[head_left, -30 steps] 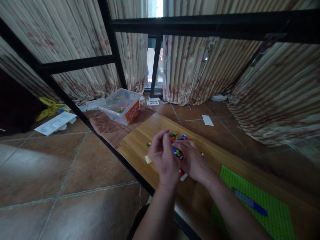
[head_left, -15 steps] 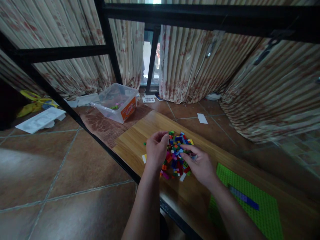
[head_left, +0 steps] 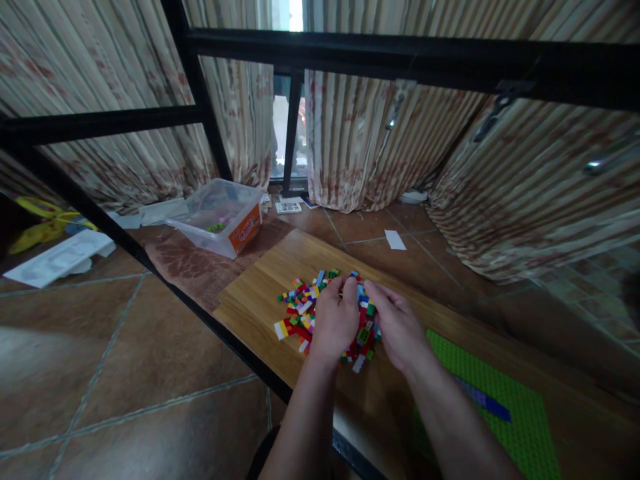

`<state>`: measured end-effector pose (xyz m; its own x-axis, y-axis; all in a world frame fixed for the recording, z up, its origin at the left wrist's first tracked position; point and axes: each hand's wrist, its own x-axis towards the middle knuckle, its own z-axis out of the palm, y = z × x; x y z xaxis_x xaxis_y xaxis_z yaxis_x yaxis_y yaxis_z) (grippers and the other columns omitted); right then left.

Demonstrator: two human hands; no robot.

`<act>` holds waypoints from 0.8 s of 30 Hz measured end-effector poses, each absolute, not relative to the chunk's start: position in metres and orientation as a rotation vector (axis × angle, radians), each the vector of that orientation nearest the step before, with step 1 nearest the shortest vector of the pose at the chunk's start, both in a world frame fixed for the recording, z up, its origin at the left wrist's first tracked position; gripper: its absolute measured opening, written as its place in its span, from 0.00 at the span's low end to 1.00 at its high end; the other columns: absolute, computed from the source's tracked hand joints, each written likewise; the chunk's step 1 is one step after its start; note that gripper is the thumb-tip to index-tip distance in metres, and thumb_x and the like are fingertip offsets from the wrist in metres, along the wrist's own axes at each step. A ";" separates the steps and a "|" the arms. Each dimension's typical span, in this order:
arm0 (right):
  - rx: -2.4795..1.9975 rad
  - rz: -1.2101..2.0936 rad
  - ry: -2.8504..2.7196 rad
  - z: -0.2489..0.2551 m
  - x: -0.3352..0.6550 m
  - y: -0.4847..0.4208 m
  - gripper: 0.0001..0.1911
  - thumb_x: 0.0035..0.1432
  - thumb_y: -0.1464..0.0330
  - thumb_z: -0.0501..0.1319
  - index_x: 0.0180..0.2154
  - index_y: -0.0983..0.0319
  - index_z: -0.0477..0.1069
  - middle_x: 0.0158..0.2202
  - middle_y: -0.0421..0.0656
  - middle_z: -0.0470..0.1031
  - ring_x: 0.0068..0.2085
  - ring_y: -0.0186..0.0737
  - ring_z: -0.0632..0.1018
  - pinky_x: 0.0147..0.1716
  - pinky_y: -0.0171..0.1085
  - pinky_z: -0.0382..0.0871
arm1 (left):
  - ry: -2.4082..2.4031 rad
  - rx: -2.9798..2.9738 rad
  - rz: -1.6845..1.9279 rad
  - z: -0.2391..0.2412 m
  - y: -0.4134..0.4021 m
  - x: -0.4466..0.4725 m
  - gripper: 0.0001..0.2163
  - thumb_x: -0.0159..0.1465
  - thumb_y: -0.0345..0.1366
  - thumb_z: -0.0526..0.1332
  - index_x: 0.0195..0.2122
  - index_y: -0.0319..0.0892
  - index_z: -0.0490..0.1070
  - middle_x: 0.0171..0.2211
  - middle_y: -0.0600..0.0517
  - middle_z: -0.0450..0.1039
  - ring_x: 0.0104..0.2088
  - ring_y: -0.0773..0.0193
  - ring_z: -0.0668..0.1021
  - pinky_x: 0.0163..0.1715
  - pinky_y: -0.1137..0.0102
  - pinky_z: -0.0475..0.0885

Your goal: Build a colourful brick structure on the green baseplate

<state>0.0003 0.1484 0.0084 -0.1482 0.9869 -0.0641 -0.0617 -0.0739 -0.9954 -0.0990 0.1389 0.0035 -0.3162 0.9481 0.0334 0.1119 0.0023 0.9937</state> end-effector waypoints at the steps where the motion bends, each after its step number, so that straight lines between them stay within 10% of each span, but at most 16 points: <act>1: -1.136 1.318 -1.260 0.007 -0.004 0.147 0.20 0.58 0.51 0.60 0.39 0.61 0.78 0.38 0.44 0.81 0.37 0.41 0.77 0.39 0.38 0.69 | 1.537 1.080 1.417 0.002 0.140 -0.097 0.13 0.67 0.39 0.53 0.28 0.41 0.70 0.27 0.53 0.72 0.30 0.65 0.71 0.33 0.71 0.63; 7: -1.296 0.896 -1.368 0.001 -0.023 0.141 0.21 0.62 0.52 0.54 0.31 0.61 0.74 0.31 0.43 0.78 0.34 0.40 0.75 0.37 0.37 0.66 | 1.548 0.918 1.516 0.000 0.141 -0.090 0.10 0.65 0.31 0.53 0.25 0.41 0.66 0.25 0.54 0.68 0.28 0.66 0.69 0.30 0.71 0.61; 24: -1.283 1.137 -0.865 -0.014 -0.032 0.145 0.17 0.59 0.54 0.52 0.28 0.59 0.69 0.28 0.39 0.73 0.28 0.37 0.72 0.29 0.35 0.65 | 1.440 0.557 1.603 0.001 0.144 -0.085 0.10 0.62 0.32 0.53 0.24 0.41 0.66 0.22 0.56 0.64 0.25 0.67 0.67 0.28 0.72 0.61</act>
